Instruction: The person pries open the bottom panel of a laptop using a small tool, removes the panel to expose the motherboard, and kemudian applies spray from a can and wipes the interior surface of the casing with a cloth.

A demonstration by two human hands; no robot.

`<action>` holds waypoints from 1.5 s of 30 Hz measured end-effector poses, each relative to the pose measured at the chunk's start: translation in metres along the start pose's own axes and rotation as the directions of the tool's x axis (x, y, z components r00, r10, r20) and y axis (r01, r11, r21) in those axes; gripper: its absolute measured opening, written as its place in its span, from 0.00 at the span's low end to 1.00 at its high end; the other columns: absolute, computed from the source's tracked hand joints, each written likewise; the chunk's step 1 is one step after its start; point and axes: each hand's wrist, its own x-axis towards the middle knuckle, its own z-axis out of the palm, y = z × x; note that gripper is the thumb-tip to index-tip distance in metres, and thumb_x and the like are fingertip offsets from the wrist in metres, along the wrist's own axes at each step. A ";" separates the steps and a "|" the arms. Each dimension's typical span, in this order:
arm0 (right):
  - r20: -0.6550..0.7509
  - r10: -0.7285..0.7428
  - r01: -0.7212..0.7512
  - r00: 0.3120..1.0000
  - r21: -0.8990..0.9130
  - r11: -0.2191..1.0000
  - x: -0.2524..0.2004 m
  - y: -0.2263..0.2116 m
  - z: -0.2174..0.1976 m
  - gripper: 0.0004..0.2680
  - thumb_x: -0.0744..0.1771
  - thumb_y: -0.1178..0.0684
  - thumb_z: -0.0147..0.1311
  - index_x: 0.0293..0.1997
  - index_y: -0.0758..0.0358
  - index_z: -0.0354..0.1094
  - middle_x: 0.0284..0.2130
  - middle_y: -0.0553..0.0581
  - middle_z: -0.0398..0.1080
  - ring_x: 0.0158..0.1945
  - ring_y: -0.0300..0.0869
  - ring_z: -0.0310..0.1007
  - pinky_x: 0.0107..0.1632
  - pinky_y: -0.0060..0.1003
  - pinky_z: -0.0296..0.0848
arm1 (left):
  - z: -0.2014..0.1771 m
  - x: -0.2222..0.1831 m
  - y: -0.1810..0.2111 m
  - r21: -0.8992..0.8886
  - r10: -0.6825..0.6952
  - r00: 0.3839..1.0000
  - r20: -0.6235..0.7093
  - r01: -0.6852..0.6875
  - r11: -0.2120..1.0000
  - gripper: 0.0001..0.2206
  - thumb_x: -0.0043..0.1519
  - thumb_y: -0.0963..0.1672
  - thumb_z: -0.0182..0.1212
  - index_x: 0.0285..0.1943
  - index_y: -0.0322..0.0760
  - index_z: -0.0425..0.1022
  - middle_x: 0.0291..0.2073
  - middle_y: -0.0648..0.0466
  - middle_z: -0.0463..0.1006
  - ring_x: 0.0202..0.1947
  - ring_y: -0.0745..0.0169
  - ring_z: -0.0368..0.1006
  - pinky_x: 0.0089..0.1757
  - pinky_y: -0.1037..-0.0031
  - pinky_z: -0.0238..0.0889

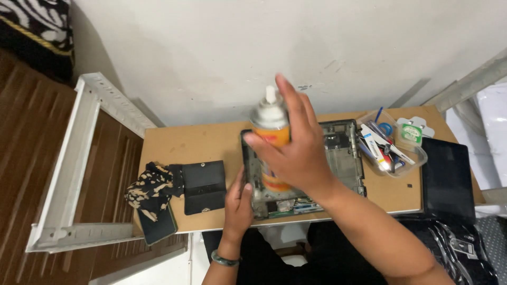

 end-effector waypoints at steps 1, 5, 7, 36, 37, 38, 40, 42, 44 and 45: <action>-0.046 -0.048 0.054 0.998 0.160 0.986 0.017 -0.003 0.018 0.31 0.68 0.43 0.62 0.77 0.51 0.44 0.60 0.62 0.63 0.55 0.46 0.73 0.57 0.41 0.77 | 0.000 0.001 0.007 -0.006 0.037 0.999 0.030 -0.037 0.999 0.25 0.69 0.47 0.48 0.73 0.27 0.61 0.70 0.41 0.68 0.71 0.50 0.63 0.66 0.64 0.56; 0.071 -0.221 0.170 0.973 0.432 0.886 0.061 -0.015 0.119 0.31 0.72 0.48 0.59 0.81 0.42 0.34 0.66 0.64 0.51 0.64 0.50 0.67 0.67 0.43 0.72 | -0.004 0.003 0.003 0.037 0.023 0.998 0.064 -0.025 0.999 0.26 0.69 0.46 0.46 0.75 0.27 0.58 0.73 0.41 0.63 0.74 0.49 0.57 0.68 0.63 0.49; 0.197 -0.251 0.137 0.948 0.458 0.878 0.067 -0.013 0.161 0.31 0.72 0.49 0.58 0.81 0.41 0.32 0.66 0.62 0.50 0.64 0.51 0.65 0.64 0.42 0.70 | -0.005 0.004 0.018 -0.020 0.028 0.996 0.083 -0.026 0.999 0.25 0.70 0.47 0.45 0.75 0.29 0.59 0.73 0.43 0.63 0.74 0.50 0.57 0.68 0.63 0.49; 0.470 -0.330 0.488 0.819 -0.265 0.832 -0.035 -0.055 0.285 0.04 0.60 0.64 0.57 0.29 0.59 0.73 0.29 0.61 0.68 0.36 0.59 0.66 0.43 0.56 0.63 | -0.019 0.010 -0.017 -0.001 -0.267 0.947 0.179 0.272 0.962 0.38 0.63 0.62 0.39 0.80 0.48 0.50 0.79 0.48 0.52 0.78 0.51 0.47 0.69 0.56 0.44; 0.319 -0.411 0.434 0.854 -0.001 0.901 -0.025 -0.067 0.273 0.02 0.62 0.63 0.54 0.33 0.64 0.69 0.30 0.61 0.65 0.34 0.58 0.65 0.42 0.53 0.64 | -0.018 0.009 -0.021 -0.012 -0.221 0.961 0.165 0.226 0.974 0.36 0.65 0.60 0.40 0.80 0.45 0.50 0.79 0.47 0.51 0.78 0.52 0.45 0.70 0.56 0.42; 0.148 -0.440 0.391 0.886 0.272 0.879 -0.016 -0.077 0.261 0.03 0.63 0.62 0.52 0.37 0.68 0.66 0.30 0.62 0.62 0.33 0.56 0.64 0.41 0.49 0.64 | -0.016 0.008 -0.025 -0.025 -0.175 0.973 0.152 0.181 0.983 0.35 0.67 0.59 0.41 0.80 0.42 0.50 0.79 0.47 0.51 0.79 0.52 0.44 0.70 0.56 0.40; 0.146 -0.333 0.248 0.931 0.415 0.875 -0.014 -0.090 0.241 0.03 0.64 0.62 0.51 0.38 0.68 0.65 0.31 0.60 0.63 0.34 0.52 0.64 0.40 0.45 0.64 | -0.014 0.009 -0.039 -0.008 -0.118 0.982 0.149 0.120 0.993 0.33 0.68 0.57 0.41 0.80 0.40 0.50 0.78 0.46 0.51 0.78 0.51 0.45 0.71 0.57 0.40; 0.154 -0.223 0.104 0.963 0.548 0.830 -0.009 -0.103 0.214 0.03 0.65 0.62 0.49 0.40 0.68 0.64 0.31 0.58 0.63 0.35 0.49 0.64 0.39 0.41 0.65 | -0.013 0.010 -0.040 0.011 -0.058 0.987 0.152 0.057 0.998 0.32 0.69 0.56 0.41 0.80 0.38 0.51 0.78 0.45 0.52 0.78 0.51 0.45 0.71 0.58 0.41; 0.145 -0.078 -0.043 0.986 0.688 0.724 -0.004 -0.116 0.183 0.06 0.69 0.55 0.52 0.35 0.63 0.61 0.30 0.53 0.62 0.32 0.42 0.61 0.37 0.37 0.61 | -0.012 0.010 -0.030 -0.029 -0.030 0.992 0.119 0.034 0.999 0.32 0.70 0.55 0.43 0.79 0.35 0.52 0.78 0.45 0.52 0.78 0.51 0.45 0.71 0.57 0.40; 0.138 -0.071 -0.043 0.988 0.685 0.727 -0.004 -0.112 0.160 0.06 0.69 0.55 0.52 0.35 0.63 0.61 0.30 0.53 0.62 0.32 0.42 0.61 0.37 0.37 0.61 | -0.012 0.009 -0.025 -0.029 -0.031 0.991 0.130 0.035 0.999 0.32 0.70 0.55 0.43 0.79 0.35 0.52 0.78 0.45 0.52 0.78 0.51 0.45 0.71 0.57 0.40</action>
